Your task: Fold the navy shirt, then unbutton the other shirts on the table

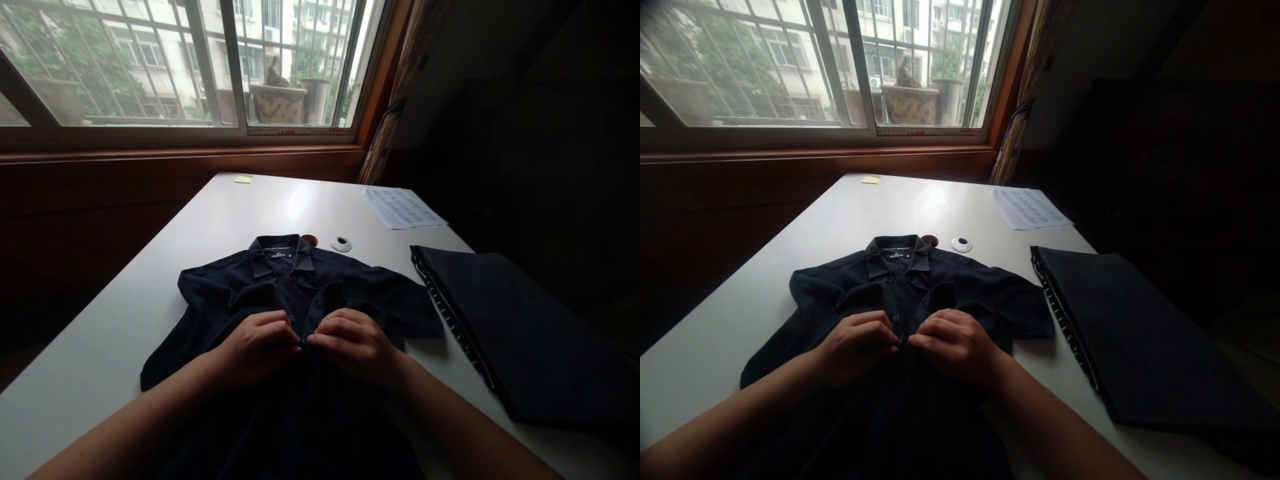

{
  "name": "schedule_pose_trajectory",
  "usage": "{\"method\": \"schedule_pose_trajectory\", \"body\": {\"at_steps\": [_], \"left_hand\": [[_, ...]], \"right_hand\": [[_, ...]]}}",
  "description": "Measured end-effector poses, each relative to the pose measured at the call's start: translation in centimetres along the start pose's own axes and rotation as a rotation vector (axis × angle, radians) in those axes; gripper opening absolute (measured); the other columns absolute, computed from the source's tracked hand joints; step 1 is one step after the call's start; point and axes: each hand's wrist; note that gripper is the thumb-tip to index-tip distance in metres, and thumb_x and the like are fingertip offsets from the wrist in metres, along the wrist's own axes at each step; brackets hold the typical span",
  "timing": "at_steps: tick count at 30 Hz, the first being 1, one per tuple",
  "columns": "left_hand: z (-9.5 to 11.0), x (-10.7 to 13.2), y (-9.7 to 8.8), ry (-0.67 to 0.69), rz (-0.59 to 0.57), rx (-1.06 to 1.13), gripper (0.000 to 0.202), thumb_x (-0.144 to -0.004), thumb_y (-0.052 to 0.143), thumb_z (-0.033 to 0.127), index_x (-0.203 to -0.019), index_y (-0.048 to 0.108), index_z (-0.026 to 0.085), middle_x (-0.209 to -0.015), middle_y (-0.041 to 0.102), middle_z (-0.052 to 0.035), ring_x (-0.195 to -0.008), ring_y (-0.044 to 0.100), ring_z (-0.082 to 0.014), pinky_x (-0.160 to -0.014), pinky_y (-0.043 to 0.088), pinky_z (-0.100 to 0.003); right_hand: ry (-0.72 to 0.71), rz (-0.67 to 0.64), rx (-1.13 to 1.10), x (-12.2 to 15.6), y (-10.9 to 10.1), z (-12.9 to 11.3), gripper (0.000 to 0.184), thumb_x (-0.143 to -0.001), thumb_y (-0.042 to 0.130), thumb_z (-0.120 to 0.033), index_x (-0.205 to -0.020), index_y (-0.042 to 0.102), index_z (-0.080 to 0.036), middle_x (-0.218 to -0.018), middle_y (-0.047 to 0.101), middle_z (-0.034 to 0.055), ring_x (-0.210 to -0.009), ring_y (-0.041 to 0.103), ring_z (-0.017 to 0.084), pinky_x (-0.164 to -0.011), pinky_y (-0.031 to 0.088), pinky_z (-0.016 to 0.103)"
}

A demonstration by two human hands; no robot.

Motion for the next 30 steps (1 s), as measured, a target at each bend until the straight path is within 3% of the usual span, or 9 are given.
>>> {"method": "schedule_pose_trajectory", "body": {"at_steps": [16,21,27,30], "left_hand": [[-0.1,-0.1,0.1,-0.021,0.029,-0.039,0.003,-0.092,0.064,0.018,-0.090,0.065,0.018,-0.081,0.065,-0.0038,-0.071,0.062,-0.0128,-0.064,0.049,-0.022],[-0.2,-0.3,-0.2,-0.088,0.118,-0.092,0.004,-0.092,0.064,0.018,-0.088,0.065,0.017,-0.081,0.062,-0.0032,-0.070,0.060,-0.0121,-0.062,0.048,-0.022],[-0.6,-0.9,-1.8,-0.199,0.315,-0.157,0.008,-0.093,0.065,0.022,-0.087,0.066,0.017,-0.081,0.063,-0.0028,-0.070,0.059,-0.0130,-0.063,0.048,-0.023],[-0.9,-1.0,-2.4,-0.294,0.351,-0.173,0.012,-0.093,0.064,0.026,-0.086,0.066,0.017,-0.080,0.062,-0.0026,-0.069,0.058,-0.0137,-0.061,0.047,-0.023]], "right_hand": [[0.042,-0.035,0.067,0.4,0.2,0.5,0.015,-0.094,0.061,-0.015,-0.106,0.067,-0.020,-0.088,0.070,0.0044,-0.079,0.064,0.016,-0.076,0.052,0.033],[0.144,0.065,0.098,0.5,-0.1,0.8,0.019,-0.092,0.061,-0.013,-0.108,0.067,-0.022,-0.091,0.070,0.0046,-0.081,0.065,0.017,-0.075,0.053,0.033],[0.396,0.284,0.110,0.8,-0.5,1.6,0.024,-0.093,0.058,-0.009,-0.109,0.068,-0.024,-0.097,0.066,0.0051,-0.089,0.065,0.019,-0.081,0.055,0.034],[0.477,0.344,0.130,0.6,-0.4,2.1,0.023,-0.093,0.058,-0.010,-0.108,0.068,-0.025,-0.101,0.065,0.0055,-0.094,0.064,0.021,-0.086,0.055,0.037]]}}
Point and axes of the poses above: each hand's wrist, its own x-axis away from the middle knuckle, its own y-axis out of the palm, z = x × y
